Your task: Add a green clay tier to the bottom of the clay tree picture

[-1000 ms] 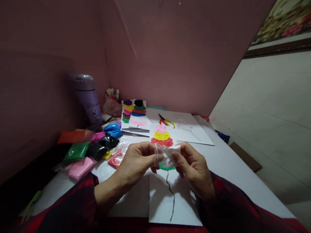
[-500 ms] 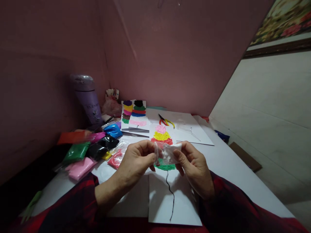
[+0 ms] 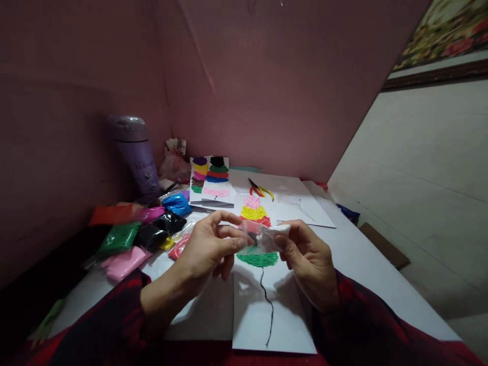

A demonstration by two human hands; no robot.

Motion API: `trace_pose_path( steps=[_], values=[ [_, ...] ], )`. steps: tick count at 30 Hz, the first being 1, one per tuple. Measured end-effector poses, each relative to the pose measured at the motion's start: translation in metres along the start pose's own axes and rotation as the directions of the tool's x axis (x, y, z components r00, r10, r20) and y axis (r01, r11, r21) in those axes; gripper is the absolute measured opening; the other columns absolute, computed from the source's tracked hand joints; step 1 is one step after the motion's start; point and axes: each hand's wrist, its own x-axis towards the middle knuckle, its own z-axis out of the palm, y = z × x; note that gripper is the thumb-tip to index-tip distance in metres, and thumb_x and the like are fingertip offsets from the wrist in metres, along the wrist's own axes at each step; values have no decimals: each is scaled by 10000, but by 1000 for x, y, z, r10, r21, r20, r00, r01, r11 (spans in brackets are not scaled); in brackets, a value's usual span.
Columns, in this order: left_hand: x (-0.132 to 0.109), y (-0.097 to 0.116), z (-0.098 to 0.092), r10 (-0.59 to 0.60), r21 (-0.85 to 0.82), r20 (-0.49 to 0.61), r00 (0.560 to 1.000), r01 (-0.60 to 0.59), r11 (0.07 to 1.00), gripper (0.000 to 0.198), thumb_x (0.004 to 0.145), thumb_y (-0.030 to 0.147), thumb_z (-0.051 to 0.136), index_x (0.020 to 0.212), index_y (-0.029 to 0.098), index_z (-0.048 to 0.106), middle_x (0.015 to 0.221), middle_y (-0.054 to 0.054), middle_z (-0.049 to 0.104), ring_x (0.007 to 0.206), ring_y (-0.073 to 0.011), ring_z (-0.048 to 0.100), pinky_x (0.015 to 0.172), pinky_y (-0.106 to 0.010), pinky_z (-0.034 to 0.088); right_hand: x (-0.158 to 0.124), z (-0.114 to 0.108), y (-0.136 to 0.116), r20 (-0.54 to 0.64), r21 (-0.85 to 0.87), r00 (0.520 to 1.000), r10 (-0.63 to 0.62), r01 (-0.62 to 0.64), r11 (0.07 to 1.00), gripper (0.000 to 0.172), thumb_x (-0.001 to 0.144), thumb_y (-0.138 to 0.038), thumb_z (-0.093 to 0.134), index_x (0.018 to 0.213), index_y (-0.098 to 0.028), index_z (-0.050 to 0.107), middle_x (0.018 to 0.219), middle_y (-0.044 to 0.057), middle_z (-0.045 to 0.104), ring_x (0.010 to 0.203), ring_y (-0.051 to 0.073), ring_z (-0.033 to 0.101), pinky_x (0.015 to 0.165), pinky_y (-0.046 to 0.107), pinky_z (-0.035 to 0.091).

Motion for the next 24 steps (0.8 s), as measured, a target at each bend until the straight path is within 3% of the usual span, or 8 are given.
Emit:
trace_pose_path(
  steps=[4, 7, 10, 18, 24],
  values=[
    [1, 1, -2, -43, 36, 112, 993, 39, 999, 116, 650, 152, 673, 741, 105, 617, 677, -24, 662, 325, -63, 520, 293, -141, 295, 0, -1, -2, 31, -37, 999, -10, 11, 999, 87, 866, -275, 597, 825, -198, 595, 602, -45, 508, 495, 82, 420, 429, 208, 330],
    [2, -1, -3, -64, 3, 197, 978, 65, 998, 125, 640, 164, 699, 736, 102, 647, 709, -50, 680, 428, -121, 612, 355, -174, 408, 1, -1, 2, 46, 8, 998, 33, -34, 999, 125, 872, -299, 594, 802, -196, 586, 580, -54, 481, 481, 72, 404, 418, 198, 320],
    [3, -2, -3, -89, -11, 213, 973, 94, 996, 147, 643, 183, 731, 736, 106, 646, 679, -49, 678, 479, -147, 640, 397, -196, 456, 2, -2, 4, 83, 48, 995, 62, -66, 997, 151, 874, -319, 596, 795, -190, 586, 564, -61, 470, 462, 61, 385, 410, 189, 308],
    [1, -1, -2, -127, 98, 234, 964, 107, 989, 241, 652, 304, 756, 656, 123, 598, 551, 10, 585, 387, -66, 481, 372, -169, 347, 2, -2, 3, 106, 121, 981, 161, -173, 977, 231, 857, -381, 613, 774, -168, 582, 569, -53, 474, 464, 57, 382, 409, 184, 304],
    [0, -1, -1, -209, 195, 231, 950, 165, 967, 238, 662, 320, 740, 748, 150, 597, 468, 59, 507, 364, -52, 378, 361, -164, 243, 2, -2, 5, 170, 149, 952, 254, -280, 948, 291, 857, -438, 598, 771, -162, 573, 558, -52, 469, 439, 55, 374, 385, 177, 293]
  ],
)
